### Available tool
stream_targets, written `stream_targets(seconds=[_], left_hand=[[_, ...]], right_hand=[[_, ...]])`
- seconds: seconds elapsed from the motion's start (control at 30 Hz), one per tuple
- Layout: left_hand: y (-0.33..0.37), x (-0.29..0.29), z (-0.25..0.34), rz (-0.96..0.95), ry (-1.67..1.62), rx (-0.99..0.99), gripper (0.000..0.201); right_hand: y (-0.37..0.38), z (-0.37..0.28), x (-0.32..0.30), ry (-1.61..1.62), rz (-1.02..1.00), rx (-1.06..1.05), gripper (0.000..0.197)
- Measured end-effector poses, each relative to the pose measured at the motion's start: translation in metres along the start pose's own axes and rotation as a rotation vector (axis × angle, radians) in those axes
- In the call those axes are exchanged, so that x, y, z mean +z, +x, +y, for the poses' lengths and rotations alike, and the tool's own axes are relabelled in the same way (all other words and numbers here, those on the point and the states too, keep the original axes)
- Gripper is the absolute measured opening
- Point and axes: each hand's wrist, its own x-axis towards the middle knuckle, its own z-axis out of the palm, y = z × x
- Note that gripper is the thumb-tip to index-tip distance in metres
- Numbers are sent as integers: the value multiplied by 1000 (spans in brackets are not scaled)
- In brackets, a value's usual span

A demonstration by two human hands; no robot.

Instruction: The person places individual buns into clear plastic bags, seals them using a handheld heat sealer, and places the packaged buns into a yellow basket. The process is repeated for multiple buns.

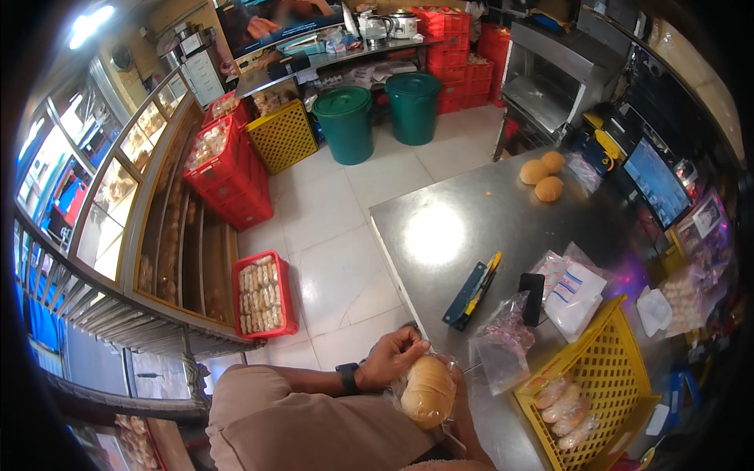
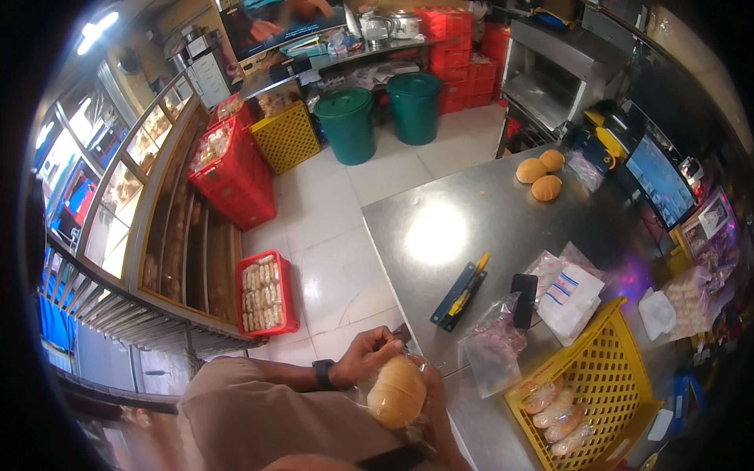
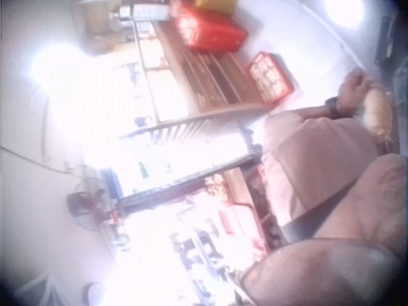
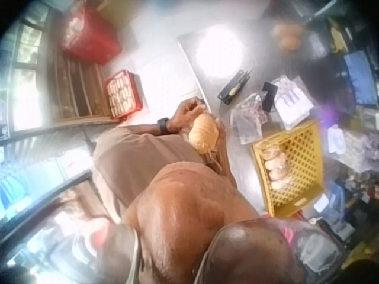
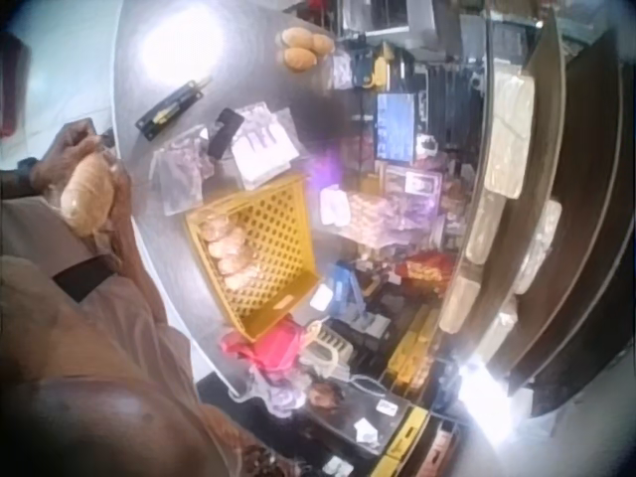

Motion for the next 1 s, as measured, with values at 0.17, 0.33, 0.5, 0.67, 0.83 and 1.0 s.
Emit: stream_targets(seconds=[0.17,0.33,0.5,0.67,0.83,1.0], left_hand=[[21,-9,2,4,-6,-67,23],[79,-18,-32,-110,464,333,26],[123,23,-4,-269,649,567,26],[113,36,-14,-634,-442,-274,43],[60,22,37,-958,-381,-774,64],[71,28,28,-1012,-193,-671,60]], right_hand=[[-6,9,3,159,118,-20,58],[9,5,-1,291,-189,-38,60],[-5,-33,18,-270,33,-91,41],[-31,-71,63,-852,219,-226,27],[-42,-82,76,-1065,473,-418,33],[-35,-87,70,-1143,497,-523,32]])
